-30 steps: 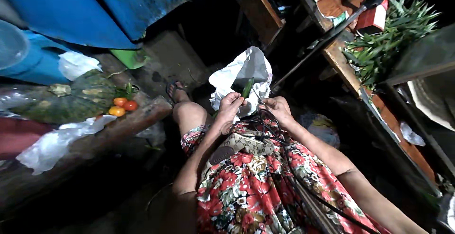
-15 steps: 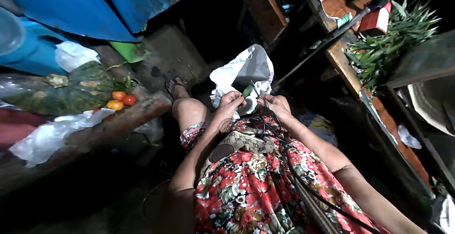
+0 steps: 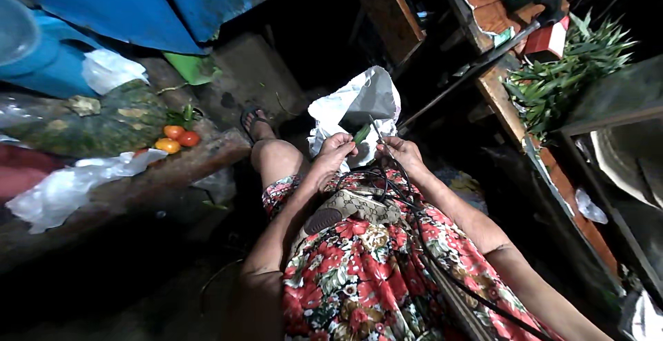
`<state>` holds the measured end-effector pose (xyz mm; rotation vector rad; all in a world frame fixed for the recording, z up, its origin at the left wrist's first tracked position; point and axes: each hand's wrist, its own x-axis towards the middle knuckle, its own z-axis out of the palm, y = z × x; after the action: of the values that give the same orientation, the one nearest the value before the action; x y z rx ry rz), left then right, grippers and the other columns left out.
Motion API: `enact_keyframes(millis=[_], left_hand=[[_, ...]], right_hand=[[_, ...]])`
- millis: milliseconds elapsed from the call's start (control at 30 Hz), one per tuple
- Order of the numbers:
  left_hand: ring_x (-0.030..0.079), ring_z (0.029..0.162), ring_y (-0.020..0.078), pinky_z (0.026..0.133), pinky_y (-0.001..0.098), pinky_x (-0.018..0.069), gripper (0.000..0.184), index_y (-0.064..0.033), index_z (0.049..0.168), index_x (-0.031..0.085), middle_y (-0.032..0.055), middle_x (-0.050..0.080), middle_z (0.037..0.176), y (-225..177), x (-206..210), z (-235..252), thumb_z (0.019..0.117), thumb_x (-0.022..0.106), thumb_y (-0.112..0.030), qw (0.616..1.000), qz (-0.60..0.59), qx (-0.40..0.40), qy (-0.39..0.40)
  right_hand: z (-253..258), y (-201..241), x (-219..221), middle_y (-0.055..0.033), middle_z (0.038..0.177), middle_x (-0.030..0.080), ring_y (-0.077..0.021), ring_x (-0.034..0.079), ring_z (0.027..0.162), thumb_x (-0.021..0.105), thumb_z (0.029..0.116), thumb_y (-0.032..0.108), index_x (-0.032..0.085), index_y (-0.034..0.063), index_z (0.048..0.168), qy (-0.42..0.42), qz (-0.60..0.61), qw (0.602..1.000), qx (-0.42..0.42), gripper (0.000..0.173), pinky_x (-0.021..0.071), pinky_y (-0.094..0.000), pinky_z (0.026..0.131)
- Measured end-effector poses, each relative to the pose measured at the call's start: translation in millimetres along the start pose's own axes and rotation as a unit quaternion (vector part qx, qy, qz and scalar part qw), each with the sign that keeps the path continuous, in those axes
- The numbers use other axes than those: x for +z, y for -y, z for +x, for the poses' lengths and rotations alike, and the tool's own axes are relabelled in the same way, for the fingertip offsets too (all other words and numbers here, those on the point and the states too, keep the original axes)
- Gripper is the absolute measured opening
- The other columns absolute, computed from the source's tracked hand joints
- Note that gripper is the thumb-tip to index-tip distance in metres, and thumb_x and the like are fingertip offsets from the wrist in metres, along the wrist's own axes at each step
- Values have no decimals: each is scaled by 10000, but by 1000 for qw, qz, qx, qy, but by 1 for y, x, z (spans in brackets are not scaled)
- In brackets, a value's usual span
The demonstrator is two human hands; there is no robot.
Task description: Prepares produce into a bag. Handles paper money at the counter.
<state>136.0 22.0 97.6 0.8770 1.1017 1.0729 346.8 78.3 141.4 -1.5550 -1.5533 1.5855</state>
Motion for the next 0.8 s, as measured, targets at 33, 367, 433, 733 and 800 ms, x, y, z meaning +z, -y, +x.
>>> enact_keyframes(millis=[33,367,433,733,800], left_hand=[[600,775,83,764,277,521,97,-31,1110,583,38,646,880,2,-1,1,1037,538,-77,1000,-1,8,-5],[610,789,72,772,265,524,102,-32,1105,585,34,656,892,2,-2,2,1050,518,-86,1000,-22,16,-12],[604,775,81,769,274,525,101,-6,1092,589,40,645,875,10,-3,10,1039,521,-59,999,-33,20,1],[642,752,99,778,287,563,71,13,1043,596,37,659,823,27,-7,32,1018,535,-13,998,-64,9,9],[640,748,101,779,283,560,61,17,1040,590,41,657,816,27,-7,32,1017,538,-5,998,-68,7,7]], right_hand=[[-1,0,0,-58,825,718,-75,623,608,631,1019,145,658,-2,1173,-3,9,1000,0,215,519,-229,548],[-1,-10,-1,-33,880,683,-71,587,682,589,1047,237,641,48,1201,68,-49,996,6,250,509,-253,641],[-1,-5,1,-39,868,694,-72,605,675,594,1047,235,650,42,1197,60,-52,997,3,251,524,-252,641],[1,-2,2,-56,891,707,-55,616,678,597,1031,124,647,-15,1196,38,-63,997,-16,221,524,-226,631],[0,0,3,-53,869,702,-63,622,657,616,1022,131,645,-13,1207,24,-67,997,-12,237,540,-241,618]])
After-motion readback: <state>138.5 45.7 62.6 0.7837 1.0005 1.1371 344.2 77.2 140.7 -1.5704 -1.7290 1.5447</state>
